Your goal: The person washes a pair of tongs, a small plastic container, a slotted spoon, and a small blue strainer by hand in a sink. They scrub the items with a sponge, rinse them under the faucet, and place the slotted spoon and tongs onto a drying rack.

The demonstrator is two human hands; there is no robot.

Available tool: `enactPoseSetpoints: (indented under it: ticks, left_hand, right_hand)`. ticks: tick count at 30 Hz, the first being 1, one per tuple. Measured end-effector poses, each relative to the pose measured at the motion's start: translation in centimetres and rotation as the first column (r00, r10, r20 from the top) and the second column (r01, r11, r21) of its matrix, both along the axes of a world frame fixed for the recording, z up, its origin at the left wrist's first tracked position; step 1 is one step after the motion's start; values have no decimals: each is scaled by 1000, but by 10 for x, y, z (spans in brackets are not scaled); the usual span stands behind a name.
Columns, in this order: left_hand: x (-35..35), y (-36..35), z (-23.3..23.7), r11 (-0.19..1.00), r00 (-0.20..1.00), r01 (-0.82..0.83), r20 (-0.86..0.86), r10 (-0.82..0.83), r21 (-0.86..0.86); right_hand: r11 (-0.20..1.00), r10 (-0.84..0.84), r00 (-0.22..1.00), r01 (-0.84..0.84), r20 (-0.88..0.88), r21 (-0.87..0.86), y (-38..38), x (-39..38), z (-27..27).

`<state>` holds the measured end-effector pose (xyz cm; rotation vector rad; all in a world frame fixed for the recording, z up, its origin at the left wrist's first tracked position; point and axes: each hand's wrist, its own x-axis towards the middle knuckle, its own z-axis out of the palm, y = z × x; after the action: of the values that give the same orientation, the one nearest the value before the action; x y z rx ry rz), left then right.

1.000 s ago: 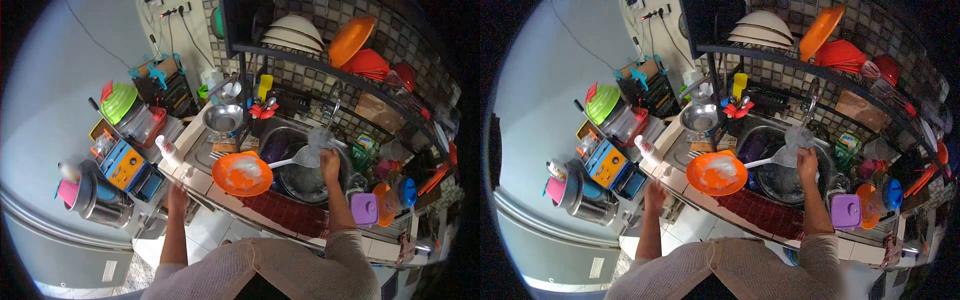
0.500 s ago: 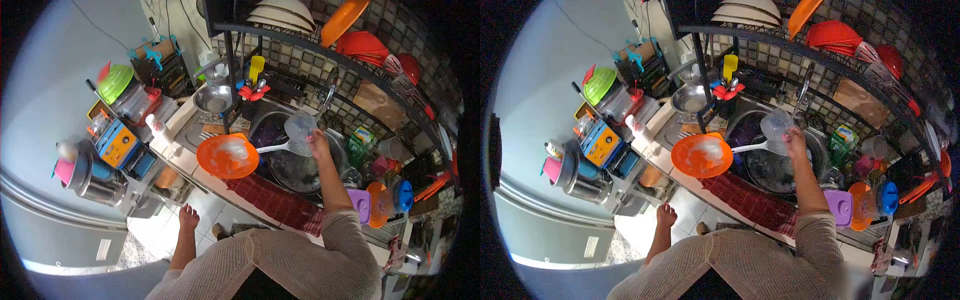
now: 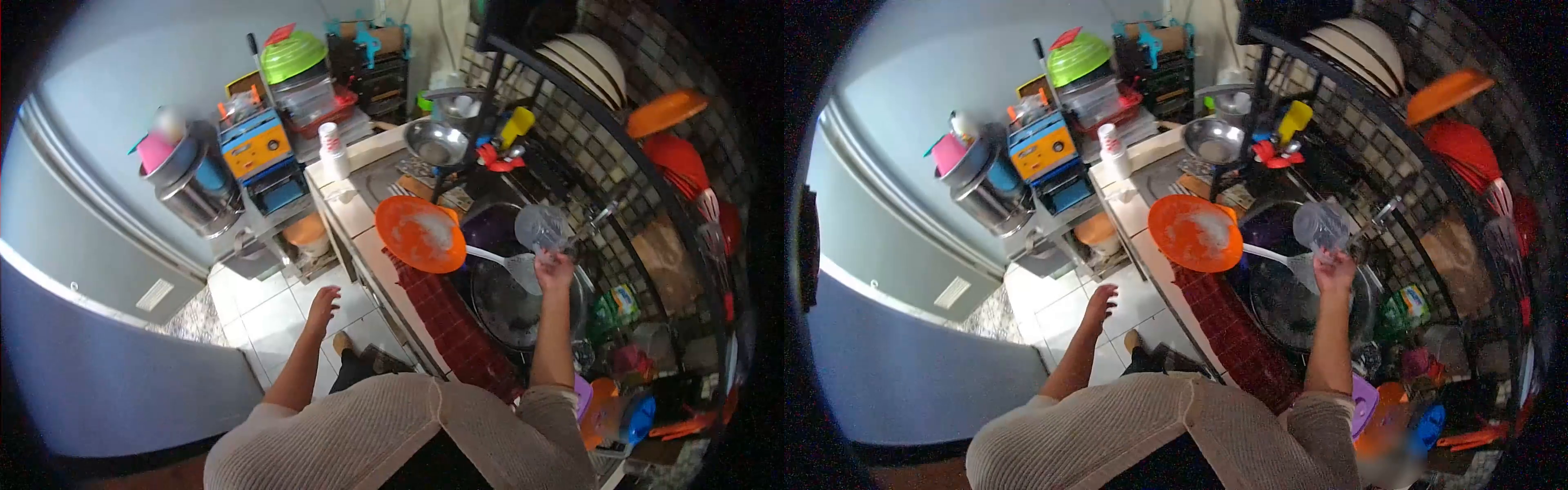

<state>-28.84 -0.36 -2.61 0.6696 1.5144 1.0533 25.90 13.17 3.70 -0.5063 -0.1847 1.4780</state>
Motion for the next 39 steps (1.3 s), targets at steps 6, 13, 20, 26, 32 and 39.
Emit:
enactPoseSetpoints:
  ticks: [6, 13, 20, 26, 32, 39]
  left_hand:
    - [14, 76, 63, 876, 953, 230, -280, -115, 424]
    - [36, 158, 163, 691, 910, 410, -215, -355, 596]
    - [40, 240, 233, 256, 680, 712, -552, -483, 653]
    - [80, 271, 246, -113, 572, 690, -634, -520, 715]
    - [23, 298, 279, 179, 630, 775, -716, -301, 606]
    - [-79, 376, 269, 123, 659, 748, -752, -14, 652]
  right_hand:
    - [956, -283, 953, 290, 107, -46, -22, -12, -4]
    - [926, -329, 872, 223, -362, -305, -48, -62, -30]
    - [990, -133, 848, 88, -513, -112, -23, -137, 46]
    - [1000, -23, 815, 11, -579, -24, 39, -257, 85]
    - [937, 158, 985, -129, -66, 324, 99, -352, 95]
    - [915, 363, 893, -396, 266, 79, 148, -430, 150]
